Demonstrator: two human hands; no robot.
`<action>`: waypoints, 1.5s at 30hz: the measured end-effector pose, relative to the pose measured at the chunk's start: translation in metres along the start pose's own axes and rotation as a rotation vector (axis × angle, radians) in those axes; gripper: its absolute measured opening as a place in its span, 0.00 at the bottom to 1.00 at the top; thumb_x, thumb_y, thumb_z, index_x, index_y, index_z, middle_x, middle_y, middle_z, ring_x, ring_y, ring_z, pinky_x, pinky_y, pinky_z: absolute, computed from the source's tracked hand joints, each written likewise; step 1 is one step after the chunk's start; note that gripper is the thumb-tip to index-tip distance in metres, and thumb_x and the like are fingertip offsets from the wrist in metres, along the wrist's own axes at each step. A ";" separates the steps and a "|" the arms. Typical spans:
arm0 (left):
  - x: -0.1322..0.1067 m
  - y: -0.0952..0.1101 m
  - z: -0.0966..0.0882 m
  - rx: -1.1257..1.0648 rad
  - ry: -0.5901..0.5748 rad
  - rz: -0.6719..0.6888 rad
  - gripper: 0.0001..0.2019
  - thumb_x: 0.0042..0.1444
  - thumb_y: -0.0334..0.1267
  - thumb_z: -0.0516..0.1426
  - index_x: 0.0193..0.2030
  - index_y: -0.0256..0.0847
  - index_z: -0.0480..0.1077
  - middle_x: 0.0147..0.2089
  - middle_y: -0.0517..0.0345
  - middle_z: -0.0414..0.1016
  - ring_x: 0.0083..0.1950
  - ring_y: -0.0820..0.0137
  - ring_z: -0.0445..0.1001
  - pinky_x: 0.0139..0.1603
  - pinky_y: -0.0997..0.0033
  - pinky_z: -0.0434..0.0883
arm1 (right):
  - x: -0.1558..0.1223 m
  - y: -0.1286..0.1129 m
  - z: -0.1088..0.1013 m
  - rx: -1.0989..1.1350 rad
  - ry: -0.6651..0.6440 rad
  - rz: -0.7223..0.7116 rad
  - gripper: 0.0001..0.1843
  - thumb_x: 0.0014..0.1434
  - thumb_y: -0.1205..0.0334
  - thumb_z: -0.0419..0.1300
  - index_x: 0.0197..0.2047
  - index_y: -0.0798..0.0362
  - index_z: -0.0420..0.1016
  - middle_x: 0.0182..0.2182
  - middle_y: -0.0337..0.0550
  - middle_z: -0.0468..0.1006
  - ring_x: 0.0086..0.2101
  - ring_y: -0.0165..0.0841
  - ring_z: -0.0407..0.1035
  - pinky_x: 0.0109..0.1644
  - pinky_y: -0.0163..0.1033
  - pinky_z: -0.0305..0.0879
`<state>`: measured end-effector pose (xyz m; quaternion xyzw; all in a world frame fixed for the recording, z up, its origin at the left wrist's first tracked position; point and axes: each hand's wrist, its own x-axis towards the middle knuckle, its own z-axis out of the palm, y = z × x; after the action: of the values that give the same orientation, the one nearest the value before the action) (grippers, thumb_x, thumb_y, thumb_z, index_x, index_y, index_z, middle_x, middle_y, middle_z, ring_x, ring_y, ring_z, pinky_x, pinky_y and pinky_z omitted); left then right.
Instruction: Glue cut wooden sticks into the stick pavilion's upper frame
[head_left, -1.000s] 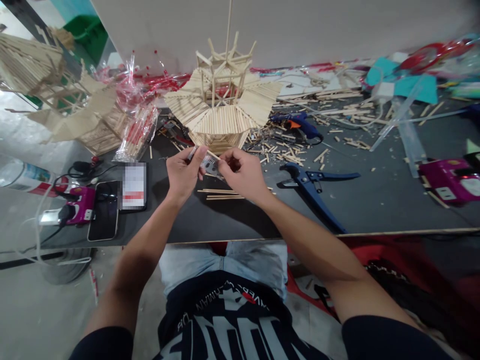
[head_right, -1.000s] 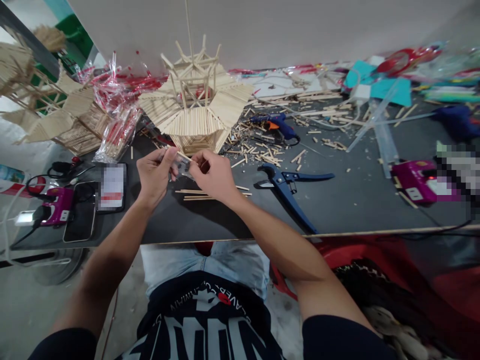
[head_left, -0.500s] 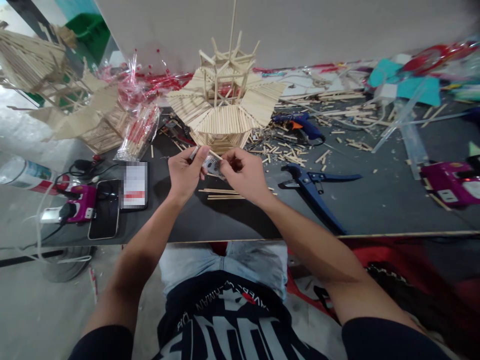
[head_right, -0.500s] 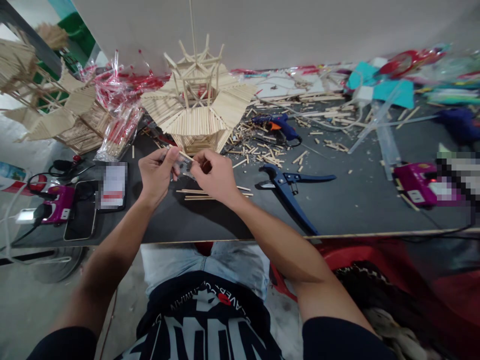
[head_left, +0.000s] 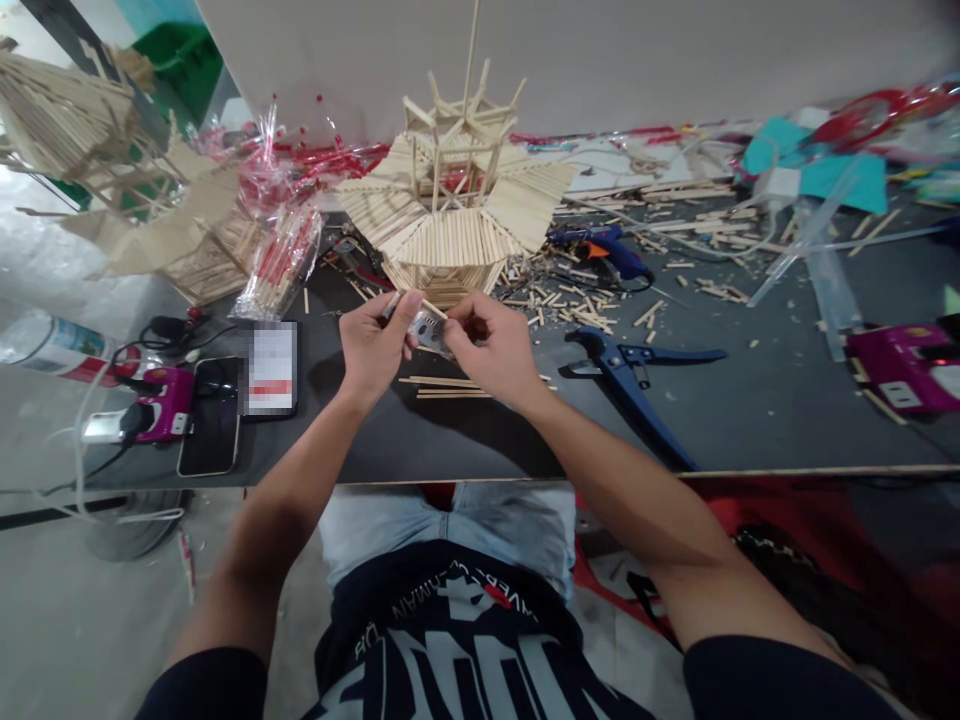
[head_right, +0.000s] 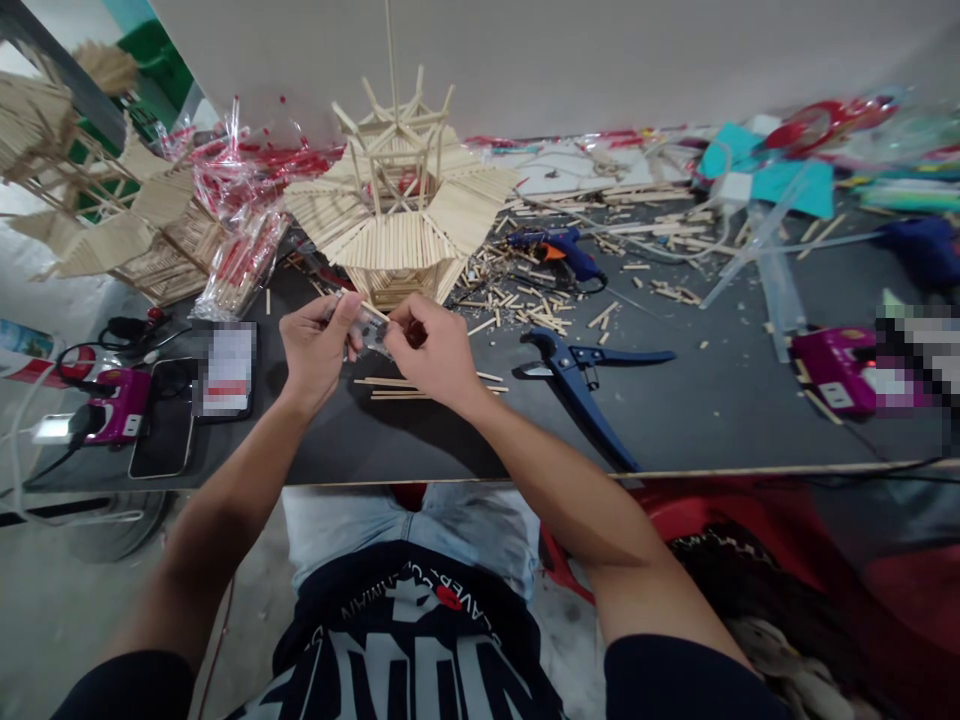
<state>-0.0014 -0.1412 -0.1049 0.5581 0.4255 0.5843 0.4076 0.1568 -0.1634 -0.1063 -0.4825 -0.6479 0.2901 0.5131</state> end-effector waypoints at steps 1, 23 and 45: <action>0.000 0.001 0.000 0.001 0.000 -0.002 0.18 0.59 0.52 0.65 0.27 0.41 0.76 0.17 0.67 0.68 0.15 0.82 0.64 0.14 0.82 0.58 | 0.000 -0.001 0.000 0.002 -0.001 -0.001 0.05 0.57 0.64 0.58 0.29 0.50 0.68 0.22 0.32 0.68 0.23 0.26 0.61 0.30 0.37 0.57; 0.003 -0.010 0.002 -0.060 -0.145 -0.184 0.18 0.61 0.55 0.62 0.42 0.41 0.68 0.33 0.59 0.78 0.20 0.79 0.71 0.18 0.79 0.71 | 0.010 0.004 -0.014 -0.179 0.004 -0.113 0.05 0.56 0.65 0.58 0.29 0.49 0.67 0.24 0.35 0.70 0.24 0.29 0.62 0.32 0.38 0.59; -0.006 0.005 -0.011 1.365 -0.568 0.623 0.12 0.67 0.26 0.49 0.47 0.35 0.74 0.39 0.49 0.78 0.43 0.61 0.78 0.37 0.66 0.71 | 0.014 0.024 -0.017 -0.252 -0.286 -0.335 0.04 0.54 0.68 0.54 0.31 0.49 0.63 0.26 0.38 0.67 0.29 0.32 0.63 0.37 0.38 0.58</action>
<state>-0.0125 -0.1489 -0.1017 0.9046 0.3937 0.1179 -0.1127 0.1803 -0.1436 -0.1164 -0.3825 -0.8159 0.1832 0.3930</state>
